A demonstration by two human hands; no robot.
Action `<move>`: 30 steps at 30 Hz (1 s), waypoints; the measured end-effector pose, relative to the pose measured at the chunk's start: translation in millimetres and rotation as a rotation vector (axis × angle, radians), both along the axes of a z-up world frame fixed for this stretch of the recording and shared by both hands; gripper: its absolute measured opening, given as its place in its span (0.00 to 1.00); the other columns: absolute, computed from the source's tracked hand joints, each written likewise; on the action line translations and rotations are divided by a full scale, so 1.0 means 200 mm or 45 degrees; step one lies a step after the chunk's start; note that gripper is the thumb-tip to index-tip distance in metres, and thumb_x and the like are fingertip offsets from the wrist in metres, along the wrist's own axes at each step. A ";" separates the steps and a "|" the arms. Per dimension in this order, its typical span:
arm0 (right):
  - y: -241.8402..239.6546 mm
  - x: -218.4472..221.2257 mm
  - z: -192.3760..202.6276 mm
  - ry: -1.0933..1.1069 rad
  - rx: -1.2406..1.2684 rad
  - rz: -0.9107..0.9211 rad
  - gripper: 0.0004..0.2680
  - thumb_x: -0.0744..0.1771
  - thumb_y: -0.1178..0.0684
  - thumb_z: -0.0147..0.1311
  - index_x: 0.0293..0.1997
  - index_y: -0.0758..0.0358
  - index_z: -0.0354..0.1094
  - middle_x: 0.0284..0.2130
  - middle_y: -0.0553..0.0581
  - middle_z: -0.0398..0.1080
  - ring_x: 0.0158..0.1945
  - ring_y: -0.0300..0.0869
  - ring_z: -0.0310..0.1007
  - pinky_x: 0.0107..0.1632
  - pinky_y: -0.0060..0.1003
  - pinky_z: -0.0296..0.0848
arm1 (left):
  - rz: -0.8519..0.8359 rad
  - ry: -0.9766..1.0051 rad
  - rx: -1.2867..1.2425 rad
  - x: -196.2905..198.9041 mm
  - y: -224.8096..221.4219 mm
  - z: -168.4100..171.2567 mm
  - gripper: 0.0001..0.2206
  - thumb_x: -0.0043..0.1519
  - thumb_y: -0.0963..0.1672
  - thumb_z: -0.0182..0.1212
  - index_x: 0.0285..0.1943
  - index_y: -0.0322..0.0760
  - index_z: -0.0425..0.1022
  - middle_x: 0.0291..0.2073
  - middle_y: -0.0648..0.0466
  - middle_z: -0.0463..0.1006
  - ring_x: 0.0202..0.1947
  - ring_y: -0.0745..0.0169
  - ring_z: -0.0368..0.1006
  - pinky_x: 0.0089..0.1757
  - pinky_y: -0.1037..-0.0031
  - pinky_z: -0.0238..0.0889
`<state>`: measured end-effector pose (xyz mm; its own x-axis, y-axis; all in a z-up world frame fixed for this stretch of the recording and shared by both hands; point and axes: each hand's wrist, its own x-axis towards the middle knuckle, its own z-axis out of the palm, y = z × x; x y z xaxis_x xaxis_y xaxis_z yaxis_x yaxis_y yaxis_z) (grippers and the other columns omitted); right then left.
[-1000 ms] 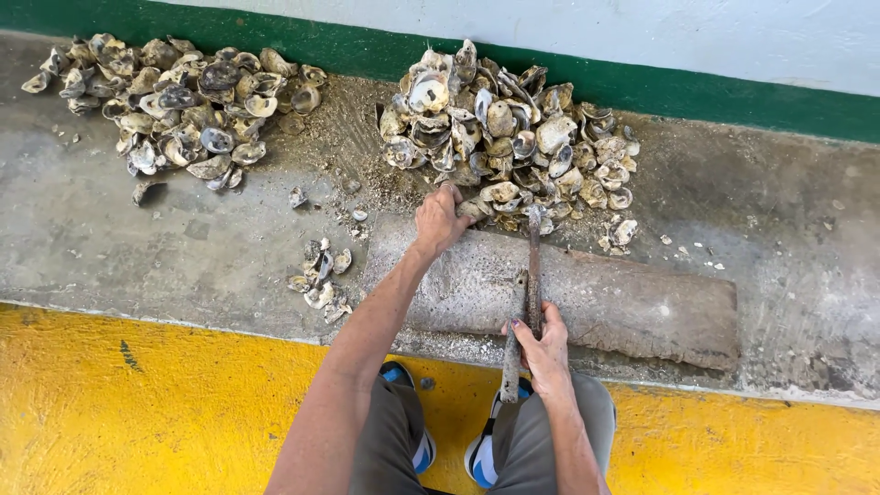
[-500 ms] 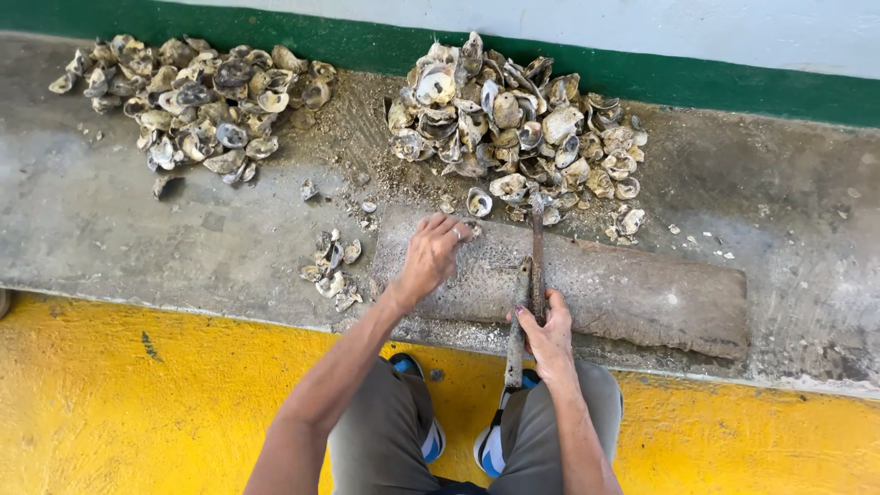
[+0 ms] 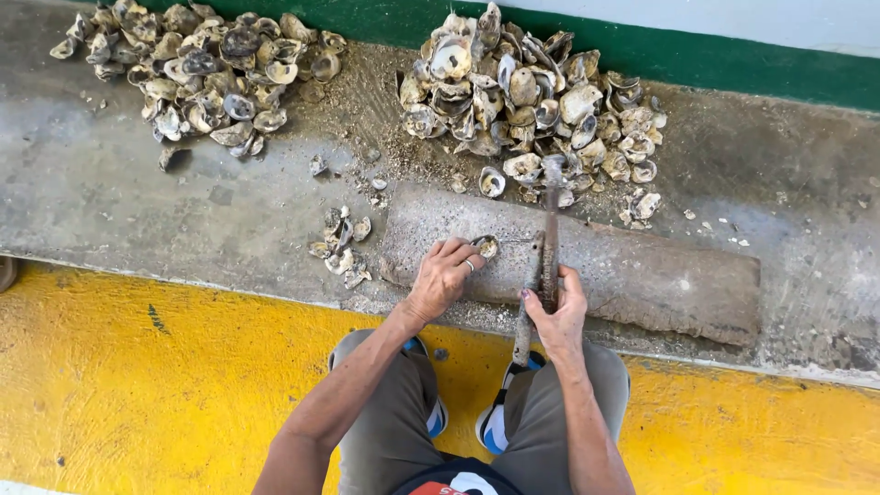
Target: Manually breaking and processing oyster shells on a concrete block using a metal tool.
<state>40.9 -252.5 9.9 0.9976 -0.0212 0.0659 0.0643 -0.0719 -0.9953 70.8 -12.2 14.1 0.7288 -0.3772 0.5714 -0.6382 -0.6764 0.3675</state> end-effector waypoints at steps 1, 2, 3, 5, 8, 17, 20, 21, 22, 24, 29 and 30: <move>0.01 0.00 -0.01 0.000 -0.001 -0.001 0.15 0.64 0.64 0.59 0.55 0.70 0.61 0.35 0.55 0.75 0.36 0.34 0.74 0.39 0.30 0.74 | -0.001 0.000 -0.001 0.00 0.00 0.00 0.14 0.52 0.37 0.59 0.47 0.38 0.77 0.47 0.54 0.78 0.53 0.54 0.71 0.52 0.63 0.63; 0.01 0.00 -0.01 -0.006 -0.043 0.010 0.17 0.64 0.64 0.60 0.56 0.70 0.60 0.35 0.54 0.74 0.36 0.33 0.73 0.38 0.29 0.73 | -0.010 0.015 -0.007 0.01 0.00 0.01 0.14 0.51 0.37 0.59 0.47 0.38 0.77 0.47 0.54 0.78 0.54 0.54 0.71 0.52 0.63 0.63; 0.02 -0.01 -0.02 -0.010 -0.084 0.021 0.18 0.64 0.63 0.61 0.57 0.70 0.59 0.34 0.54 0.73 0.35 0.33 0.72 0.38 0.29 0.73 | -0.020 0.032 -0.012 0.01 0.01 0.01 0.14 0.51 0.37 0.59 0.47 0.37 0.77 0.48 0.53 0.78 0.54 0.54 0.71 0.52 0.64 0.63; 0.05 -0.01 0.01 -0.024 -0.145 0.027 0.18 0.63 0.63 0.62 0.57 0.70 0.60 0.36 0.54 0.74 0.36 0.33 0.73 0.39 0.29 0.73 | -0.028 0.019 -0.003 0.01 0.01 0.03 0.14 0.52 0.37 0.59 0.47 0.37 0.77 0.48 0.54 0.78 0.55 0.54 0.70 0.53 0.63 0.63; 0.09 -0.01 0.10 -0.006 -0.320 0.014 0.18 0.63 0.61 0.63 0.57 0.68 0.62 0.37 0.56 0.77 0.37 0.34 0.75 0.39 0.30 0.74 | -0.046 0.014 0.032 0.01 0.01 0.04 0.14 0.52 0.38 0.59 0.48 0.37 0.77 0.49 0.54 0.78 0.55 0.54 0.70 0.54 0.63 0.63; 0.10 -0.04 0.11 -0.106 -0.551 0.001 0.19 0.62 0.56 0.66 0.57 0.65 0.63 0.38 0.61 0.78 0.39 0.40 0.81 0.40 0.35 0.77 | -0.076 -0.047 0.110 -0.02 -0.01 0.07 0.13 0.52 0.40 0.61 0.47 0.35 0.76 0.52 0.50 0.77 0.58 0.52 0.69 0.55 0.61 0.61; 0.10 -0.03 0.10 -0.055 -0.570 0.001 0.19 0.62 0.56 0.66 0.57 0.64 0.63 0.36 0.61 0.79 0.38 0.41 0.81 0.39 0.36 0.77 | -0.060 0.000 0.086 -0.02 -0.02 0.05 0.14 0.52 0.39 0.61 0.48 0.35 0.76 0.51 0.51 0.77 0.58 0.52 0.69 0.54 0.61 0.62; 0.10 -0.03 0.10 -0.005 -0.577 0.001 0.19 0.62 0.55 0.66 0.56 0.64 0.63 0.36 0.61 0.79 0.37 0.41 0.81 0.39 0.36 0.77 | -0.048 0.060 0.059 -0.03 -0.02 0.05 0.14 0.52 0.38 0.61 0.48 0.36 0.76 0.50 0.52 0.77 0.59 0.52 0.69 0.53 0.61 0.63; 0.10 -0.03 0.10 -0.003 -0.579 -0.003 0.19 0.62 0.55 0.66 0.56 0.64 0.63 0.36 0.61 0.79 0.37 0.41 0.81 0.39 0.36 0.77 | -0.052 0.061 0.057 -0.04 -0.03 0.04 0.14 0.52 0.38 0.61 0.48 0.36 0.76 0.50 0.52 0.77 0.59 0.52 0.69 0.53 0.61 0.63; 0.11 -0.01 0.12 -0.100 -0.536 0.050 0.18 0.63 0.56 0.65 0.56 0.64 0.63 0.37 0.62 0.79 0.40 0.41 0.82 0.41 0.36 0.77 | 0.118 0.030 -0.057 -0.04 -0.03 0.05 0.18 0.51 0.34 0.60 0.51 0.36 0.77 0.53 0.52 0.78 0.58 0.52 0.70 0.52 0.63 0.64; 0.15 0.01 0.25 -0.031 -0.639 0.073 0.18 0.63 0.56 0.64 0.56 0.63 0.63 0.35 0.63 0.79 0.39 0.47 0.82 0.41 0.40 0.76 | 0.277 0.048 -0.282 -0.24 -0.13 0.10 0.14 0.54 0.34 0.63 0.49 0.35 0.77 0.49 0.49 0.78 0.53 0.49 0.71 0.49 0.62 0.66; 0.18 0.01 0.29 0.076 -0.669 0.064 0.17 0.63 0.55 0.64 0.56 0.62 0.63 0.33 0.64 0.79 0.38 0.48 0.83 0.40 0.41 0.77 | 0.260 0.166 -0.430 -0.30 -0.16 0.09 0.11 0.58 0.36 0.65 0.49 0.34 0.76 0.48 0.48 0.78 0.50 0.50 0.72 0.48 0.63 0.67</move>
